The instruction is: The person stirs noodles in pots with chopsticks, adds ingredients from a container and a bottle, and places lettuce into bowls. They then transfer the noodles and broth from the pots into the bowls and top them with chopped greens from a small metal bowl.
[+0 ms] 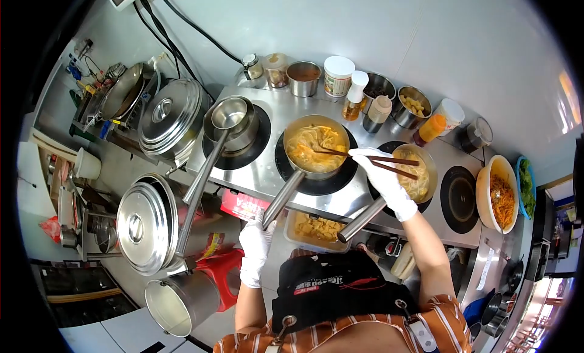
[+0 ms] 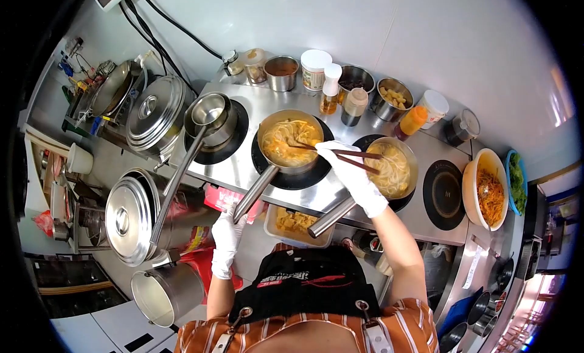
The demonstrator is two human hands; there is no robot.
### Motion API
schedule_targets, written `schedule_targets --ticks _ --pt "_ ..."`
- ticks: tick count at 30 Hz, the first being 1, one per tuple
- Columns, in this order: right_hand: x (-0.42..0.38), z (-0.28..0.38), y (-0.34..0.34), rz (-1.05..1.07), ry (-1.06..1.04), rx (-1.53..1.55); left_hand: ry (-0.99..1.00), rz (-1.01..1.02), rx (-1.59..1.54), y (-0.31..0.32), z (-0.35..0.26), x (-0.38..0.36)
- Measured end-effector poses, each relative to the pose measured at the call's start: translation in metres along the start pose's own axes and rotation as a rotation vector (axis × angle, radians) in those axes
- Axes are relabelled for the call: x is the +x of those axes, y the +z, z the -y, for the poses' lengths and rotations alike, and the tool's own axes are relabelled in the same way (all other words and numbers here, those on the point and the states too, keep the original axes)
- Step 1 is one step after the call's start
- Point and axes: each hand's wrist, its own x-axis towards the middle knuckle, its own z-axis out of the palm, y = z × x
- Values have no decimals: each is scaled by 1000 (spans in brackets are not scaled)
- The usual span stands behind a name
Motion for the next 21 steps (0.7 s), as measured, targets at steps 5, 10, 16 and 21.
schedule_targets --ticks 5,10,16,21 --pt "-5 23 -22 -103 10 -29 97 -30 37 3 3 1" --pt "-7 15 2 2 69 -18 51 4 25 -1 -1 2" --pt "9 3 47 42 46 128 122 -11 63 1 2 1" --pt "16 -16 32 -112 8 94 47 17 25 -3 -2 2"
